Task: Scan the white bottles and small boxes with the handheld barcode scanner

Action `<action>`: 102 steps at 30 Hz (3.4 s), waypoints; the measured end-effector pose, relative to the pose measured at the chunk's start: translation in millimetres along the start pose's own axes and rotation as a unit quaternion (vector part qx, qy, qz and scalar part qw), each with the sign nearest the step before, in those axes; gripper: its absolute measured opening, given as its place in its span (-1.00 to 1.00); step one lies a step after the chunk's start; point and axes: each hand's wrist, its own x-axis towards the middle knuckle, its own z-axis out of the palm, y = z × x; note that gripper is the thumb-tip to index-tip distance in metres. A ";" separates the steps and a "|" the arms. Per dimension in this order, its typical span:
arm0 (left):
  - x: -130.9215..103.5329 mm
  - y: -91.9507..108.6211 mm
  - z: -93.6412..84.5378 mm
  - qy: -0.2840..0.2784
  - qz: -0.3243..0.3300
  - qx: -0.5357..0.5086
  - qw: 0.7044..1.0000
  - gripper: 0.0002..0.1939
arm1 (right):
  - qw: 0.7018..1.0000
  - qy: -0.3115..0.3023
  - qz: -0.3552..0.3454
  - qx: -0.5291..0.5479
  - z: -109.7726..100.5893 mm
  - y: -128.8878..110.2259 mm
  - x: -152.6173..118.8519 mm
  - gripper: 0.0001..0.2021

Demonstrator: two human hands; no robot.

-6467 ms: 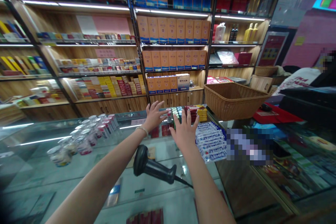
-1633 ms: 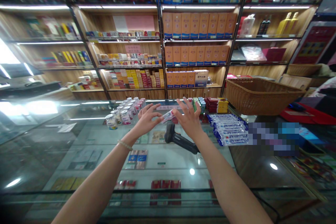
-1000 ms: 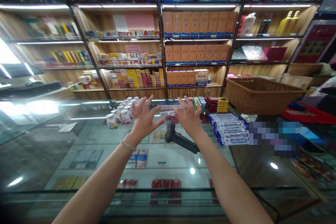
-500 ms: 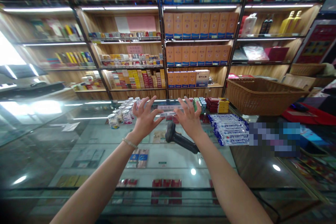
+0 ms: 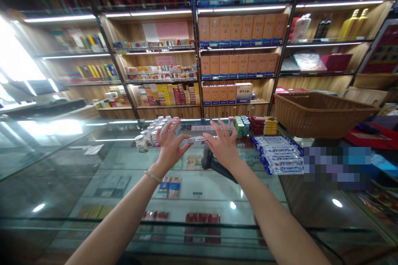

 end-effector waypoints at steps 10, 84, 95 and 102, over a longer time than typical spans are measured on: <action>-7.5 -12.3 5.6 0.000 -0.010 -0.002 1.000 -0.84 | 0.982 -0.170 0.070 0.041 -10.9 1.6 6.9 -0.25; -15.9 -36.1 24.5 0.048 -0.035 0.030 0.998 -0.84 | 0.909 -0.298 0.179 0.228 -41.4 -31.2 -18.1 -0.48; -15.9 -37.7 25.1 0.056 -0.037 0.038 0.997 -0.85 | 0.939 -0.305 0.149 0.058 -34.8 -3.0 -14.9 -0.59; -16.0 -36.9 24.0 0.051 -0.039 0.036 0.997 -0.87 | 0.941 -0.313 0.119 0.049 -15.2 -2.8 -27.5 -0.49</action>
